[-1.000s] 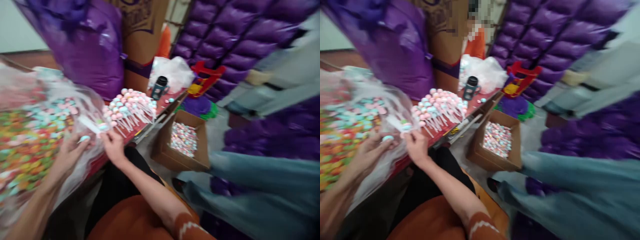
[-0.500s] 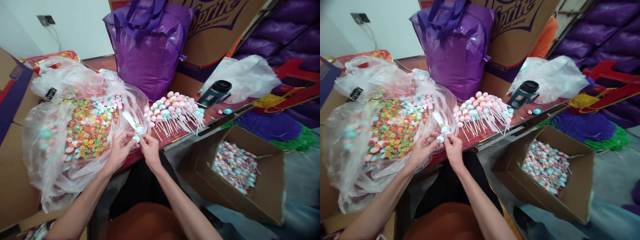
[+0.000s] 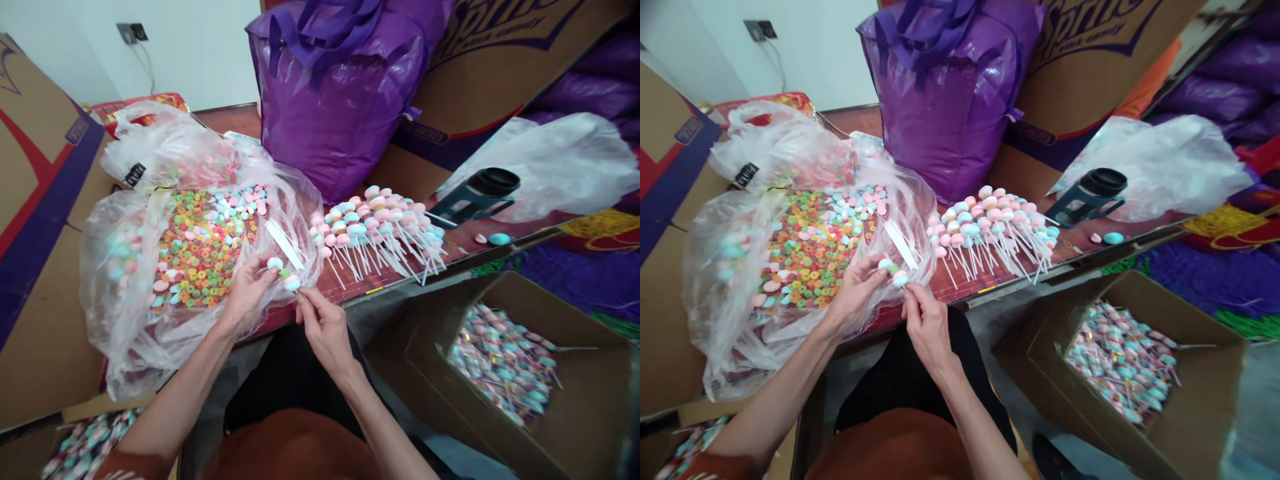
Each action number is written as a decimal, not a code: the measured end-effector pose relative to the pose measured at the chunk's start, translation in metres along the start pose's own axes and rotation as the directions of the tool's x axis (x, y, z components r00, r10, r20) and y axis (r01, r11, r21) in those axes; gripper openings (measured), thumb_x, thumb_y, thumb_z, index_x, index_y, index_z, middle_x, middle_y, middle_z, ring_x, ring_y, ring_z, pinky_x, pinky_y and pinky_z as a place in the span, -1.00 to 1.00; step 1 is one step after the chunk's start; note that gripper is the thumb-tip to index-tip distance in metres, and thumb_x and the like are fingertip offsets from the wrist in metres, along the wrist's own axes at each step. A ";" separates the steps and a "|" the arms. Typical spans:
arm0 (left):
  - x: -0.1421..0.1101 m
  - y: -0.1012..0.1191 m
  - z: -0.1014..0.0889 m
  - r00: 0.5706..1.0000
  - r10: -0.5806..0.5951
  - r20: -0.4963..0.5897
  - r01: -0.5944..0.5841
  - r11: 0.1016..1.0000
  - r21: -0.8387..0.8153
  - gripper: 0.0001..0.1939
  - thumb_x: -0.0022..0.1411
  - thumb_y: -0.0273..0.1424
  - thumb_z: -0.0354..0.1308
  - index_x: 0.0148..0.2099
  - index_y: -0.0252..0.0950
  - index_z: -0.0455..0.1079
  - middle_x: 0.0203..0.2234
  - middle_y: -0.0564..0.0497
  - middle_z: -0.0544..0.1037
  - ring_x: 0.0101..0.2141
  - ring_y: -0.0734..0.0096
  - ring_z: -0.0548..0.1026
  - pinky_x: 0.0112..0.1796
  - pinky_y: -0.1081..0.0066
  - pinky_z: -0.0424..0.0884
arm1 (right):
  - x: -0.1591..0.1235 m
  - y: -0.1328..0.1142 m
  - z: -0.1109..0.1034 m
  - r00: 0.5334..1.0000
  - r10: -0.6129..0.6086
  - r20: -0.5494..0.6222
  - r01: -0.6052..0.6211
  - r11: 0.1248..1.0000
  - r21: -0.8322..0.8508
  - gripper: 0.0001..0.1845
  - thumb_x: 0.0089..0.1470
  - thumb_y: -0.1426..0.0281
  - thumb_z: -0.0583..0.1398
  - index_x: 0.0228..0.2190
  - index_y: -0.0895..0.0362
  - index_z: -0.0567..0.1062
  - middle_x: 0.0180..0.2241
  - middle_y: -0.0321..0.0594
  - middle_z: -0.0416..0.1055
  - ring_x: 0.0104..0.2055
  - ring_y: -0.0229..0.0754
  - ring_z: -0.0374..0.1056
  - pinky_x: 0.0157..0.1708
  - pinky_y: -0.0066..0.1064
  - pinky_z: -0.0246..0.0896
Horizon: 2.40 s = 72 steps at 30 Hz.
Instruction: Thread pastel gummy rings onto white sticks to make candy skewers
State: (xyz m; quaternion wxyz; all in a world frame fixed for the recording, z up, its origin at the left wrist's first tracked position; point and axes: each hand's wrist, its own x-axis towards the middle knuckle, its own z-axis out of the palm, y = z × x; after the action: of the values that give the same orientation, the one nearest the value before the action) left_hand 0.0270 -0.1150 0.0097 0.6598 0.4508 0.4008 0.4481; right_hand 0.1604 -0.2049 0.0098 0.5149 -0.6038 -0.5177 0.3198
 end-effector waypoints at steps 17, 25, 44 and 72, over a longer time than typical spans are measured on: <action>-0.001 -0.009 -0.017 0.981 0.169 -0.099 -0.138 0.956 0.259 -0.66 0.08 -0.32 0.38 -0.07 -0.31 0.61 -0.20 -0.09 0.66 -0.20 0.29 0.59 -0.13 0.35 0.48 | -0.005 -0.013 -0.008 0.990 -0.064 0.127 0.103 0.938 -0.331 -0.68 0.25 0.41 0.03 -0.39 0.11 0.56 -0.61 -0.34 0.25 -0.59 -0.28 0.11 -0.51 -0.43 0.02; -0.009 -0.017 -0.015 0.958 0.286 0.008 -0.254 0.837 0.485 -0.72 0.27 -0.40 0.18 -0.01 -0.22 0.60 -0.20 -0.05 0.65 -0.19 0.32 0.57 -0.12 0.39 0.44 | -0.006 -0.011 0.008 0.997 -0.045 0.060 0.062 0.949 -0.309 -0.67 0.27 0.35 0.03 -0.47 0.10 0.49 -0.63 -0.34 0.27 -0.59 -0.27 0.12 -0.50 -0.42 0.03; 0.035 0.047 -0.067 0.933 0.361 -0.008 -0.147 0.398 0.905 -0.69 0.30 -0.44 0.04 -0.03 -0.29 0.57 -0.24 -0.11 0.59 -0.24 0.23 0.50 -0.12 0.30 0.38 | 0.007 0.009 0.013 0.999 0.044 0.029 -0.040 0.993 -0.111 -0.61 0.26 0.23 0.08 -0.59 0.08 0.30 -0.65 -0.40 0.22 -0.59 -0.30 0.15 -0.52 -0.46 0.06; 0.137 0.039 -0.041 0.982 0.021 0.190 -0.185 -0.142 0.972 -0.66 0.34 -0.44 -0.06 -0.09 -0.27 0.56 -0.13 -0.16 0.52 -0.12 0.20 0.49 -0.14 0.34 0.34 | 0.004 0.020 0.025 0.993 0.093 0.078 -0.082 0.989 -0.126 -0.62 0.30 0.21 0.03 -0.53 0.08 0.29 -0.61 -0.40 0.17 -0.55 -0.30 0.11 -0.48 -0.44 0.00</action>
State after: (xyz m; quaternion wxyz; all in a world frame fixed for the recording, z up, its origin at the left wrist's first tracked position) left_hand 0.0177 0.0325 0.0190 0.0783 0.8461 0.5268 0.0185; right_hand 0.1440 -0.1928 -0.0152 0.4402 -0.6425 -0.5305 0.3347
